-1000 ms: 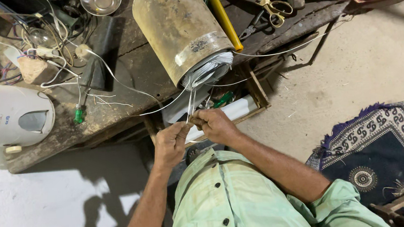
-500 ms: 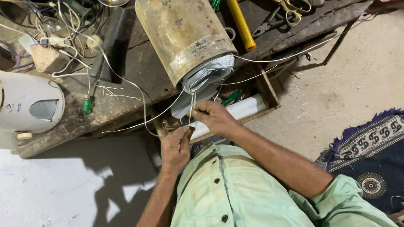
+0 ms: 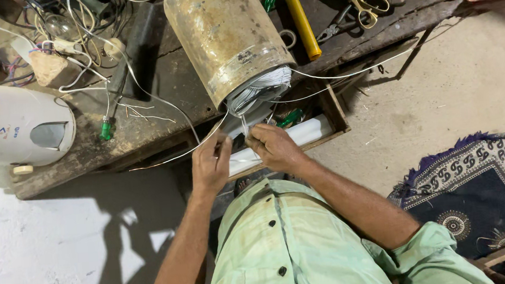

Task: The person winds white insulated wire around a cylindrical metal core mounted on a workbench. They use both hands to guide and wrap the wire in layers, occasionally adjusting the coil and pulling the wire taut. The wire is fed from a spool or bundle and wrapped continuously around the core.

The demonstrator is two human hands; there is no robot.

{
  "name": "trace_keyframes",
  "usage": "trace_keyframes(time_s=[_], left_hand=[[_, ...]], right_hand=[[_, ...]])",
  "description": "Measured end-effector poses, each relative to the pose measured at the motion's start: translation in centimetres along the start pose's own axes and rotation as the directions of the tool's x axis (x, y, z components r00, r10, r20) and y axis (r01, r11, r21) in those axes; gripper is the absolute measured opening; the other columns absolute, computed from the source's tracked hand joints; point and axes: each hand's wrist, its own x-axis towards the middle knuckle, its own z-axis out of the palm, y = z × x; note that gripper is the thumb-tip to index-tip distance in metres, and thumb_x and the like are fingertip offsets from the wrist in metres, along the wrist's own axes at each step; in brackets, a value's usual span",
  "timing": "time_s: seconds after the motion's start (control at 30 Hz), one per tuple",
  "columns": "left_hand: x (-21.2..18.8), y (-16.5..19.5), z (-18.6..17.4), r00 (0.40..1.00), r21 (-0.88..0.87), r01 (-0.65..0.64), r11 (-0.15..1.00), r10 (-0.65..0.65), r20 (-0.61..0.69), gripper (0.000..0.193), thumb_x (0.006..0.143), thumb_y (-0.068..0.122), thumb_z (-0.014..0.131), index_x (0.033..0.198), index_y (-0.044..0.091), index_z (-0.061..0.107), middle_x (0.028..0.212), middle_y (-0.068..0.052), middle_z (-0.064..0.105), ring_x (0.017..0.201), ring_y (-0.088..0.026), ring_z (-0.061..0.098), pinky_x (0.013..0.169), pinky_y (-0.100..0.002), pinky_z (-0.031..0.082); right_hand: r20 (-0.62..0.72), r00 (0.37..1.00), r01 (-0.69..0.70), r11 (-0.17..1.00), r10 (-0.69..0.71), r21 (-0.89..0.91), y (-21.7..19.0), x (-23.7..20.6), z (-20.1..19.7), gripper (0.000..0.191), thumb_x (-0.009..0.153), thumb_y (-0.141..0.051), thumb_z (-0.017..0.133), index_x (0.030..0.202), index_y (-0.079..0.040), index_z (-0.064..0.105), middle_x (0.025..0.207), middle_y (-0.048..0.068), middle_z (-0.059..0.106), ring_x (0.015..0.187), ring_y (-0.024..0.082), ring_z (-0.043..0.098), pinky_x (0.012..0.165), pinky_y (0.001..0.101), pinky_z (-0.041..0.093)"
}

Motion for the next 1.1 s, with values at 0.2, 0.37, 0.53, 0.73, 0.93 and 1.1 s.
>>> trace_keyframes(time_s=[0.2,0.37,0.53,0.73,0.93,1.1], left_hand=[[1.3,0.1,3.5,0.948,0.124,-0.267,0.956,0.283,-0.142,0.034,0.089,-0.004,0.065,0.123,-0.005,0.063,0.11,-0.02,0.07,0.096,-0.032,0.067,0.081,-0.037,0.055],[2.7,-0.9,3.5,0.961,-0.042,-0.222,0.974,0.212,-0.178,0.034,0.09,-0.006,0.066,0.124,-0.005,0.067,0.114,-0.019,0.07,0.096,-0.027,0.071,0.083,-0.034,0.057],[3.6,-0.3,3.4,0.947,-0.088,-0.272,0.958,0.25,-0.202,0.028,0.09,-0.005,0.07,0.118,-0.003,0.069,0.113,-0.017,0.071,0.101,-0.027,0.073,0.087,-0.033,0.058],[4.1,0.8,3.9,0.929,-0.006,-0.286,0.958,0.276,-0.248,0.03,0.086,-0.003,0.074,0.116,0.0,0.072,0.108,-0.015,0.071,0.097,-0.029,0.072,0.086,-0.033,0.057],[4.5,1.5,5.1,0.937,-0.055,-0.256,0.965,0.234,-0.258,0.034,0.085,-0.002,0.073,0.119,0.002,0.071,0.106,-0.014,0.071,0.098,-0.029,0.071,0.087,-0.035,0.056],[4.8,1.7,6.4,0.922,-0.057,-0.258,0.964,0.228,-0.314,0.036,0.084,-0.002,0.074,0.12,0.004,0.071,0.103,-0.013,0.071,0.094,-0.027,0.071,0.085,-0.034,0.057]], right_hand=[[-0.026,0.991,0.128,0.977,-0.134,-0.168,-1.4,-0.5,-0.5,0.016,0.096,-0.009,0.064,0.085,-0.001,0.055,0.083,0.016,0.054,0.08,0.038,0.056,0.069,0.0478,0.044],[-0.019,0.992,0.117,0.978,-0.122,-0.17,-2.1,-0.6,-0.7,0.014,0.096,-0.011,0.064,0.091,-0.001,0.056,0.085,0.015,0.055,0.081,0.037,0.056,0.069,0.0467,0.045],[0.017,1.0,-0.01,0.997,0.011,-0.075,-2.5,-0.5,-1.9,0.014,0.098,-0.011,0.06,0.09,-0.001,0.056,0.083,0.012,0.053,0.074,0.03,0.054,0.066,0.0423,0.045],[0.026,0.998,-0.063,0.996,0.065,-0.063,-2.3,-0.8,-2.9,0.019,0.1,-0.013,0.06,0.087,0.0,0.054,0.08,0.012,0.05,0.072,0.027,0.052,0.064,0.0388,0.043],[0.003,0.998,-0.061,0.998,0.061,0.024,-1.1,-0.7,-3.3,0.021,0.099,-0.014,0.061,0.085,0.001,0.055,0.078,0.01,0.05,0.07,0.023,0.049,0.064,0.0359,0.043],[0.041,0.993,-0.111,0.993,0.11,0.026,-0.1,-0.8,-4.6,0.019,0.099,-0.014,0.058,0.087,0.0,0.059,0.076,0.006,0.052,0.07,0.017,0.05,0.063,0.0323,0.043]])
